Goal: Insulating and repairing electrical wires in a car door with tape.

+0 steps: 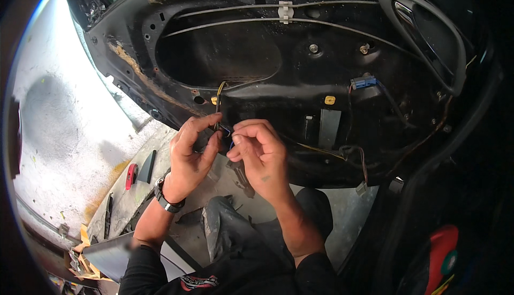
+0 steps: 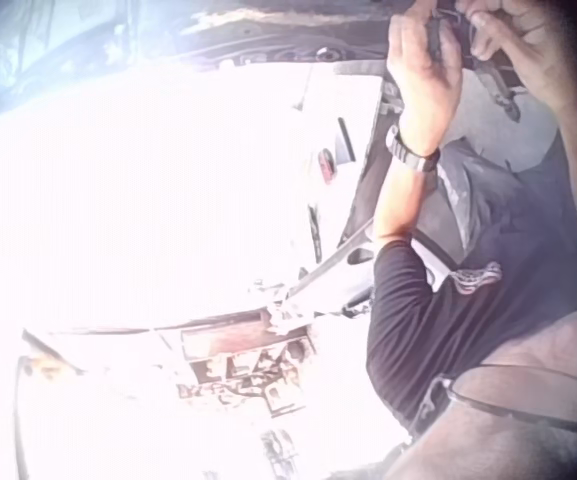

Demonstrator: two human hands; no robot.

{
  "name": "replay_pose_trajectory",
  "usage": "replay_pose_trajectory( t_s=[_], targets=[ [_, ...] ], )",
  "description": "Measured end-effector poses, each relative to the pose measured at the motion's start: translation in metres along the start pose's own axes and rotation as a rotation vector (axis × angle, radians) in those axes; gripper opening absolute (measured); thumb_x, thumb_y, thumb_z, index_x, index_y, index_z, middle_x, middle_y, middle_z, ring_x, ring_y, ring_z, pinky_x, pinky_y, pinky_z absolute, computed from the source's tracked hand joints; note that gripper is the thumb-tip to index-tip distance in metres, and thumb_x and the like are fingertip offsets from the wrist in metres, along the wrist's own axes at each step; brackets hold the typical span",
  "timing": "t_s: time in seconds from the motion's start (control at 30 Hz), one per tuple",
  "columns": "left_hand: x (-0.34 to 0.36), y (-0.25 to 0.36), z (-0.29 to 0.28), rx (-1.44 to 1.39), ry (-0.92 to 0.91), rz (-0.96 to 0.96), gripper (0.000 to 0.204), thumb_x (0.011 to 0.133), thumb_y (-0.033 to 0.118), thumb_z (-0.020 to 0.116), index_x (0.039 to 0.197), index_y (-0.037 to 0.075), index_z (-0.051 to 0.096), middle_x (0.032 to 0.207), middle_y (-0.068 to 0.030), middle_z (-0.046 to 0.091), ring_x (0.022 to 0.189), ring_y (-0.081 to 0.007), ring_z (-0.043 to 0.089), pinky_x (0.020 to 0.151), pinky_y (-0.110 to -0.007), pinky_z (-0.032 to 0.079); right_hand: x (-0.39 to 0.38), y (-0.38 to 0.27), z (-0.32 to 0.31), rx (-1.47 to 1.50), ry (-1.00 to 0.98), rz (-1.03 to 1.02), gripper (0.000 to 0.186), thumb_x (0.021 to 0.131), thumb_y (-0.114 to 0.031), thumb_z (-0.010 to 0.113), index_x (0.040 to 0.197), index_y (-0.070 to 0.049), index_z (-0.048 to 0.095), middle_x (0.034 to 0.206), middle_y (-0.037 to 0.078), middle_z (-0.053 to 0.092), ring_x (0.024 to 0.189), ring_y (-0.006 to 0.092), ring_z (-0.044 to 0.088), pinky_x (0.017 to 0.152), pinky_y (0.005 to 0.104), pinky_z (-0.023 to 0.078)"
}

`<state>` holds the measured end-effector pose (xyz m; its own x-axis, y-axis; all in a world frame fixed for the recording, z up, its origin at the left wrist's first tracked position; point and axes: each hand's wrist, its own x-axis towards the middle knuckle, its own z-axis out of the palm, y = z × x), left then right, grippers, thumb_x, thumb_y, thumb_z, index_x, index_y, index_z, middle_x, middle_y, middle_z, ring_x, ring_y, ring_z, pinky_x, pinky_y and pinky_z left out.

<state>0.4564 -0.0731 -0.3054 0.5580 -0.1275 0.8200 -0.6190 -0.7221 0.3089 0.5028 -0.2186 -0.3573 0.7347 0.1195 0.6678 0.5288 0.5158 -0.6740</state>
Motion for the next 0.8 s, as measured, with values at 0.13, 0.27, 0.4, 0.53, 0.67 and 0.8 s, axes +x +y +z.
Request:
replay_pose_trajectory(
  t_s=[0.13, 0.27, 0.4, 0.53, 0.67, 0.8],
  targets=[
    [0.001, -0.006, 0.006, 0.011, 0.041, 0.154, 0.033, 0.081, -0.008, 0.065, 0.113, 0.002, 0.066, 0.092, -0.013, 0.066, 0.079, -0.0264, 0.065, 0.067, -0.033, 0.052, -0.002, -0.004, 0.004, 0.101, -0.063, 0.11, 0.008, 0.095, 0.001, 0.057, 0.099, 0.006, 0.061, 0.111, 0.012, 0.058, 0.073, 0.0116, 0.066, 0.065, 0.0234, 0.056],
    [0.003, 0.0, 0.006, 0.006, -0.036, 0.096, 0.031, 0.079, -0.008, 0.065, 0.11, -0.001, 0.066, 0.097, -0.013, 0.069, 0.083, -0.0266, 0.066, 0.073, -0.031, 0.052, 0.0, 0.002, 0.0, 0.065, -0.012, 0.13, 0.008, 0.094, 0.001, 0.058, 0.098, 0.007, 0.062, 0.106, 0.011, 0.06, 0.073, 0.0111, 0.065, 0.065, 0.0235, 0.056],
    [0.006, -0.001, -0.001, -0.015, -0.146, 0.037, 0.035, 0.081, -0.006, 0.064, 0.115, -0.001, 0.065, 0.097, -0.0118, 0.068, 0.084, -0.0216, 0.065, 0.072, -0.03, 0.051, 0.004, -0.003, 0.001, -0.058, 0.03, 0.038, 0.008, 0.094, 0.001, 0.059, 0.095, 0.007, 0.064, 0.1, 0.01, 0.063, 0.072, 0.0099, 0.064, 0.064, 0.0223, 0.055],
    [0.004, 0.003, 0.005, -0.24, -0.109, -0.082, 0.036, 0.081, -0.004, 0.066, 0.116, 0.0, 0.064, 0.097, -0.0095, 0.068, 0.081, -0.0144, 0.063, 0.071, -0.028, 0.05, 0.007, -0.005, 0.0, -0.073, 0.054, -0.032, 0.006, 0.093, 0.004, 0.059, 0.094, 0.006, 0.065, 0.101, 0.008, 0.063, 0.076, 0.009, 0.064, 0.068, 0.0219, 0.054],
    [0.004, 0.007, 0.003, -0.218, -0.15, -0.227, 0.034, 0.079, 0.001, 0.073, 0.113, 0.0, 0.065, 0.097, -0.0077, 0.07, 0.08, -0.0106, 0.065, 0.072, -0.025, 0.051, 0.007, -0.005, -0.001, -0.086, 0.033, -0.014, 0.006, 0.092, 0.004, 0.059, 0.094, 0.006, 0.065, 0.1, 0.008, 0.064, 0.079, 0.0093, 0.064, 0.07, 0.0214, 0.053],
    [0.007, 0.002, 0.005, -0.105, -0.057, -0.052, 0.024, 0.079, 0.002, 0.075, 0.102, 0.0, 0.067, 0.089, -0.0076, 0.072, 0.079, -0.0126, 0.068, 0.071, -0.025, 0.052, 0.01, -0.003, -0.003, -0.112, 0.013, -0.097, 0.005, 0.091, 0.005, 0.06, 0.093, 0.006, 0.065, 0.1, 0.009, 0.064, 0.083, 0.0099, 0.064, 0.071, 0.0216, 0.053]
  ],
)
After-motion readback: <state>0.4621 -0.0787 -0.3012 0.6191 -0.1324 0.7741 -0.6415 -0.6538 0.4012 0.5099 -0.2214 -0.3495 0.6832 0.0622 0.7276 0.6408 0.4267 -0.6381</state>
